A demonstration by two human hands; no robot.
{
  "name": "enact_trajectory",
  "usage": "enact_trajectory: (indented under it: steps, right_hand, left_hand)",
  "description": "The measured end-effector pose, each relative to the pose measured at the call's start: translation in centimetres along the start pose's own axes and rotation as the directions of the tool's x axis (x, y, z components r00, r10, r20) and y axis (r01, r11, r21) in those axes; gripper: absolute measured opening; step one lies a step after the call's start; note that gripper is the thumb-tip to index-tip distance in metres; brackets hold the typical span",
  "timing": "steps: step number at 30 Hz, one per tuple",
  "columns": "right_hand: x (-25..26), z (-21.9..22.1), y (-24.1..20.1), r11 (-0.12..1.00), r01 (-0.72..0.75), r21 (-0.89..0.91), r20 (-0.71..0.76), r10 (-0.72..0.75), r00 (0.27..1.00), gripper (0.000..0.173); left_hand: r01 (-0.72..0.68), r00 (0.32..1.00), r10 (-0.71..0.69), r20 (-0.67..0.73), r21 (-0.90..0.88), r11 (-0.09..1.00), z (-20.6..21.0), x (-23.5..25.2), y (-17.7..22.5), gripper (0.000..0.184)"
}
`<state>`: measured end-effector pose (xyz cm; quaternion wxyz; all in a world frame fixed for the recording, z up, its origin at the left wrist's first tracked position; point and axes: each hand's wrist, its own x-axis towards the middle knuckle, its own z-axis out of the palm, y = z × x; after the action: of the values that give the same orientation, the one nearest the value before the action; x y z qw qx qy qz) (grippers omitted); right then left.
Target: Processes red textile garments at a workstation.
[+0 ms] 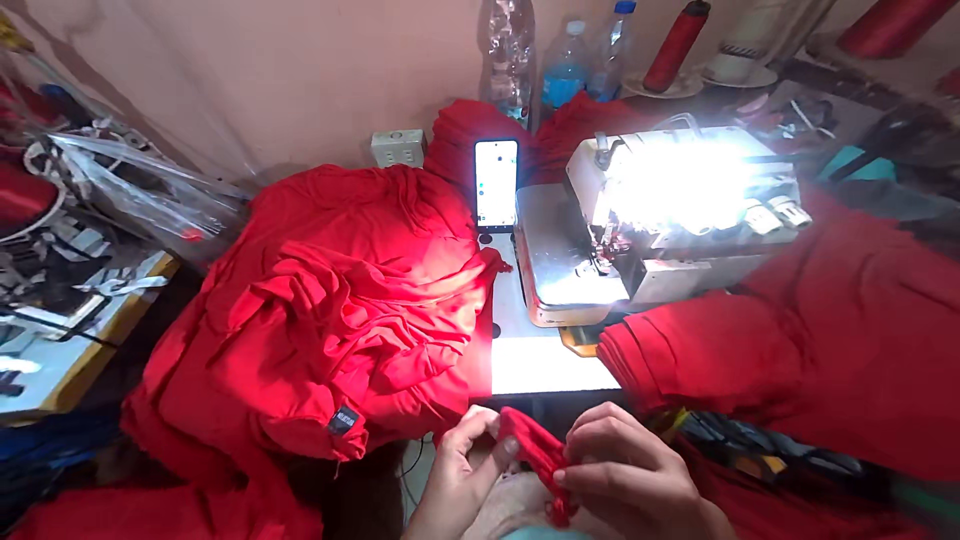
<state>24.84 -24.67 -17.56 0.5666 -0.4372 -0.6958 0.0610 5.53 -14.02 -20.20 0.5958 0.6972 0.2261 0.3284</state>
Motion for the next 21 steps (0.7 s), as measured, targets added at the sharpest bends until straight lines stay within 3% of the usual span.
enact_trajectory:
  steps: [7, 12, 17, 21]
  right_hand:
    - [0.1, -0.3, 1.0, 0.994, -0.04, 0.097, -0.123, 0.052, 0.991, 0.007]
    - [-0.3, -0.1, 1.5, 0.986, -0.033, 0.163, -0.125, 0.054, 0.991, 0.008]
    - [0.1, 0.0, 1.4, 0.988, -0.02, 0.151, -0.097, 0.035, 0.995, 0.007]
    - [0.8, 0.1, 0.7, 0.99, -0.059, 0.131, -0.054, 0.067, 0.996, 0.014]
  left_hand:
    - [-0.078, 0.992, 0.068, -0.11, -0.089, 0.993, -1.2, 1.1, 1.3, 0.017]
    - [-0.205, 0.975, 0.204, -0.093, -0.005, 0.979, -1.8, 1.3, 1.5, 0.011]
    - [-0.2, 0.976, 0.196, -0.096, -0.029, 0.979, -1.5, 1.3, 2.0, 0.011]
    - [-0.156, 0.972, 0.133, -0.194, -0.105, 0.982, -0.4, 1.3, 2.0, 0.012]
